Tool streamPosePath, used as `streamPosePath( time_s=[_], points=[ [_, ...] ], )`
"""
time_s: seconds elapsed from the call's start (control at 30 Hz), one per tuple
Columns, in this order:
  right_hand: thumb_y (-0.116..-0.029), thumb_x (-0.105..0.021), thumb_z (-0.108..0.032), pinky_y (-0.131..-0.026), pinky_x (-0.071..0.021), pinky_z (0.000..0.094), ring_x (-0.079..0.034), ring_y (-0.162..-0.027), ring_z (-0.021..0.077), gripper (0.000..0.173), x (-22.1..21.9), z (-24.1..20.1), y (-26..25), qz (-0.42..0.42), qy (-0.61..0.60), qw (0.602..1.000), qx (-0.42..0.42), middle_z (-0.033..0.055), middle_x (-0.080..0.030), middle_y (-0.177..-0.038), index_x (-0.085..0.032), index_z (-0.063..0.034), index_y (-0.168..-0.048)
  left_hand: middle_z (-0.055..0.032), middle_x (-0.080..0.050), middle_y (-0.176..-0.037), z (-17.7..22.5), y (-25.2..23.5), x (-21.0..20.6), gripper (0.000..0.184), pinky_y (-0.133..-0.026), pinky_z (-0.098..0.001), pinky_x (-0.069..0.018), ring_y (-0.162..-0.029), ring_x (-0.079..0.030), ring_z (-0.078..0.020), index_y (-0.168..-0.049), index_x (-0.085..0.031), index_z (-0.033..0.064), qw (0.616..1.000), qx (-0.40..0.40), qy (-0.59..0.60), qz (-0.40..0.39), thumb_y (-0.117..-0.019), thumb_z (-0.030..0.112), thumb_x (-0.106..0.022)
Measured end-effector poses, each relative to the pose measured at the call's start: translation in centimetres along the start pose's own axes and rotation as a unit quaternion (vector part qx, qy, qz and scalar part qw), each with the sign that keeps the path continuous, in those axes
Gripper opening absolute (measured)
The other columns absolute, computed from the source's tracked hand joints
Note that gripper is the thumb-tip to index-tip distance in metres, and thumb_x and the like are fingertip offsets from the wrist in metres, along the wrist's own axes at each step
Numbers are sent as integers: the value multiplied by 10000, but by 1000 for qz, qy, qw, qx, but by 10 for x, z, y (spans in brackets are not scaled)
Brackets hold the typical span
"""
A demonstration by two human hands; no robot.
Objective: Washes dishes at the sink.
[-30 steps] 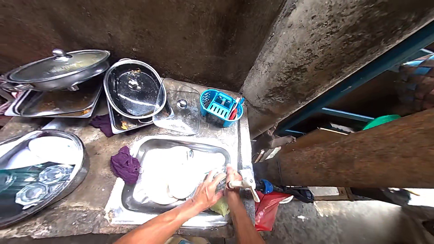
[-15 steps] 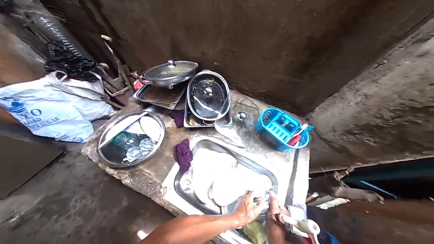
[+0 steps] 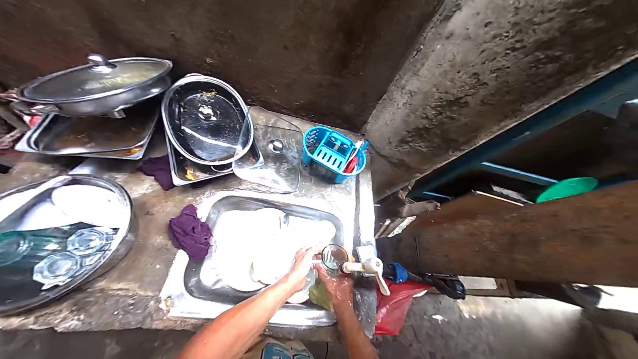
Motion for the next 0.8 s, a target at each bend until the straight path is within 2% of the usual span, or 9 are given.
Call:
streamPosePath(
  time_s=[0.1, 0.2, 0.3, 0.4, 0.53, 0.63, 0.7, 0.77, 0.8],
  points=[
    [-694, -916, -349, -1108, -478, 416, -630, -1252, 264, 925, -7, -15, 11, -83, 129, 987, 48, 216, -659, -1311, -518, 90, -1403, -77, -705, -960, 5, -4, -1, 253, -806, -343, -557, -890, -667, -160, -1063, -697, 23, 999, 12, 21, -38, -1042, 192, -510],
    [-700, -915, -292, -1111, -468, 391, -602, -1258, 244, 914, 0, 2, 6, -45, 69, 997, 2, 208, -633, -1331, -489, 77, -1420, -90, -710, -915, 11, -6, -6, 305, -720, -333, -587, -821, -693, -179, -1036, -684, -1, 997, 31, 44, -46, -1082, 188, -449],
    [-722, -885, -385, -1086, -490, 445, -644, -1225, 281, 921, -6, -9, 11, -107, 170, 979, 27, 209, -664, -1301, -504, 53, -1436, -109, -739, -963, 20, -8, -9, 335, -795, -320, -588, -885, -715, -182, -1061, -676, -24, 997, 23, 49, -62, -1096, 172, -406],
    [-717, -907, -292, -1110, -470, 408, -604, -1264, 258, 905, 1, 0, 5, -74, 108, 991, -5, 207, -632, -1343, -488, 64, -1436, -101, -729, -963, 17, -9, -15, 347, -784, -333, -588, -881, -704, -185, -1075, -685, -11, 996, 35, 47, -73, -1100, 188, -402],
    [-735, -865, -425, -1098, -479, 427, -615, -1267, 244, 995, -9, -1, 8, -153, 139, 978, 7, 175, -633, -1369, -428, 26, -1507, -113, -749, -1010, 16, -7, -24, 350, -818, -317, -586, -918, -722, -180, -1089, -679, -21, 992, 53, 67, -91, -1104, 186, -398],
    [-948, -695, -276, -971, -539, 377, -635, -1122, 189, 567, -11, 25, 12, -158, -113, 961, -197, 149, -646, -1249, -504, -7, -1410, -118, -741, -1030, 4, -7, -35, 390, -851, -346, -583, -938, -714, -197, -1114, -673, -12, 985, 91, 80, -126, -1110, 222, -361],
    [-1056, -528, -426, -766, -591, 445, -686, -941, 256, 483, -18, 39, 26, -187, -169, 906, -340, 159, -679, -1111, -535, -54, -1364, -121, -746, -1028, -3, -6, -38, 405, -839, -345, -583, -928, -715, -200, -1116, -678, -13, 981, 110, 79, -140, -1108, 227, -353],
    [-1095, -423, -418, -608, -562, 440, -674, -807, 276, 430, -16, 46, 30, -160, -174, 890, -391, 161, -677, -1006, -565, -71, -1305, -118, -738, -989, -10, -2, -43, 418, -800, -355, -588, -886, -712, -201, -1103, -662, -5, 981, 120, 83, -128, -1109, 243, -325],
    [-1109, -401, -367, -625, -558, 421, -662, -813, 252, 392, -12, 47, 28, -133, -169, 897, -386, 148, -666, -1011, -563, -67, -1303, -115, -732, -973, -15, -2, -44, 423, -792, -372, -584, -877, -704, -207, -1098, -669, 5, 984, 118, 78, -112, -1107, 262, -333]
  ],
)
Point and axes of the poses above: each hand's wrist, its own y-axis away from the middle knuckle, its own x-axis out of the back of the hand, z = x × y, the point moved 10 cm from there along -y, towards the middle knuckle
